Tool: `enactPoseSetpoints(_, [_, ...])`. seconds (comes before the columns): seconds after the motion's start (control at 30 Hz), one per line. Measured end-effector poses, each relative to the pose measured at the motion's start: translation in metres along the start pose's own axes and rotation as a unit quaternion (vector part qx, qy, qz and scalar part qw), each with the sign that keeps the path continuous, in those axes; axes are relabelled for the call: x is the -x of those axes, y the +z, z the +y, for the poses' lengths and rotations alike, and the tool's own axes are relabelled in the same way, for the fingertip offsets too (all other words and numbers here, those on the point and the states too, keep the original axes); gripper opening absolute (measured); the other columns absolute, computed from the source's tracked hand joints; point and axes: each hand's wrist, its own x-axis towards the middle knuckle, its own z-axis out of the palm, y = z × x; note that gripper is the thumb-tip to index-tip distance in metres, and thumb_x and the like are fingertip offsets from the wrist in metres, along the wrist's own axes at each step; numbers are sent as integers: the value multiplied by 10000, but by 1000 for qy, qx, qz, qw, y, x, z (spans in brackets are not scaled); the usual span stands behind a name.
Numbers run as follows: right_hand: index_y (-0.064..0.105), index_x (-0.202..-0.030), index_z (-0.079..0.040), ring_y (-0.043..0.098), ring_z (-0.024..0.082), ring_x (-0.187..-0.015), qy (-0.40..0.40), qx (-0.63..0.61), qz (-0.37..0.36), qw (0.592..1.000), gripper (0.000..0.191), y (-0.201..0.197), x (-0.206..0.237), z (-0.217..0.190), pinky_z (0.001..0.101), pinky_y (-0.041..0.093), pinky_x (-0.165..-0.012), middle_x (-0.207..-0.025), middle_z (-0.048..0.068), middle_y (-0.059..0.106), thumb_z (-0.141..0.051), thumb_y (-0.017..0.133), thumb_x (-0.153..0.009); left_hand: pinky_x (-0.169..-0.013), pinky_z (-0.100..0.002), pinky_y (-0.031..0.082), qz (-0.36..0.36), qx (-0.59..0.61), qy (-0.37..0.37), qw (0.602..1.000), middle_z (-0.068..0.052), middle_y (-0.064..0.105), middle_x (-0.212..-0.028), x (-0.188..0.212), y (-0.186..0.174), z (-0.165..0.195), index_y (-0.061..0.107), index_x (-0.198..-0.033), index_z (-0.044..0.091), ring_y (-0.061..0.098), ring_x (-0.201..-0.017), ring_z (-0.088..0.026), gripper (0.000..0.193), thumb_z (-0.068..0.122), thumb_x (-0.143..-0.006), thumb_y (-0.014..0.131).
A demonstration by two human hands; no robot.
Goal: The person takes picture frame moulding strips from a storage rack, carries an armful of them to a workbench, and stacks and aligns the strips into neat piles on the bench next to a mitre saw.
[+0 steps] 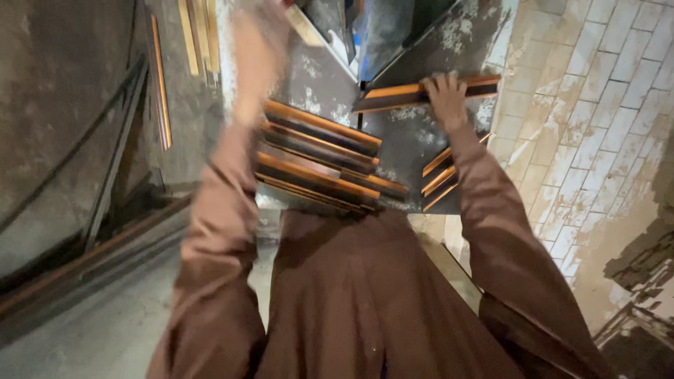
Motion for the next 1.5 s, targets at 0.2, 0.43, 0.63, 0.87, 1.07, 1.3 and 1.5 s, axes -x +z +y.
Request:
enactPoseSetpoints(0.2, [588,-1427,-199,462,339,-1344,-19,-101,126,987,680,-8,76,-20,609,338,-1152,-1365,113,513,-207,869,-807,-1097,-497,411,-189,218,81,954,-301,496,-1484,100,20,85,346,-1546,-2,512,-1312,-485,1023,373,-747,863])
enactPoseSetpoints(0.43, [554,-1491,-182,532,334,-1206,-6,-183,184,966,838,-8,99,-34,573,384,-1100,-1282,115,502,-98,933,-749,-803,-401,576,-166,290,-47,941,-174,693,-1123,116,-7,95,589,-1447,46,705,-932,-340,613,119,-885,823])
enactPoseSetpoints(0.63, [566,-1459,-194,529,330,-1150,-10,-186,232,955,810,-10,110,-34,555,391,-1042,-1237,99,514,-130,947,-748,-689,-394,572,-65,200,-39,977,-134,708,-922,124,-22,94,735,-1058,22,713,-783,-320,387,234,-796,925])
enactPoseSetpoints(0.87, [584,-1433,-183,523,331,-1144,19,-175,265,948,783,-2,113,-30,569,379,-1048,-1224,109,516,-153,962,-748,-693,-367,600,10,250,-100,963,-168,692,-988,112,-49,106,695,-1142,-42,726,-793,-315,489,194,-761,890])
enactPoseSetpoints(1.07, [614,-1442,-165,532,317,-1156,29,-181,235,955,779,-1,121,-38,542,377,-1050,-1220,94,536,-160,956,-742,-798,-312,604,-1,277,-68,958,-163,748,-1117,128,-28,103,714,-1299,22,751,-910,-250,425,101,-899,834])
enactPoseSetpoints(1.3, [598,-1445,-139,544,321,-1183,35,-193,210,958,786,-8,126,-55,532,371,-1031,-1243,115,550,-178,923,-729,-780,-322,649,71,515,-283,806,-116,787,-1010,148,8,92,725,-1180,-17,764,-855,-183,320,34,-880,824])
enactPoseSetpoints(1.5, [611,-1454,-159,563,266,-1105,11,-172,194,966,767,-23,123,-81,502,363,-1007,-1199,80,588,-205,925,-756,-697,-319,663,-26,593,-410,692,-53,732,-1001,145,7,84,692,-1166,12,726,-797,-129,237,156,-1009,589])
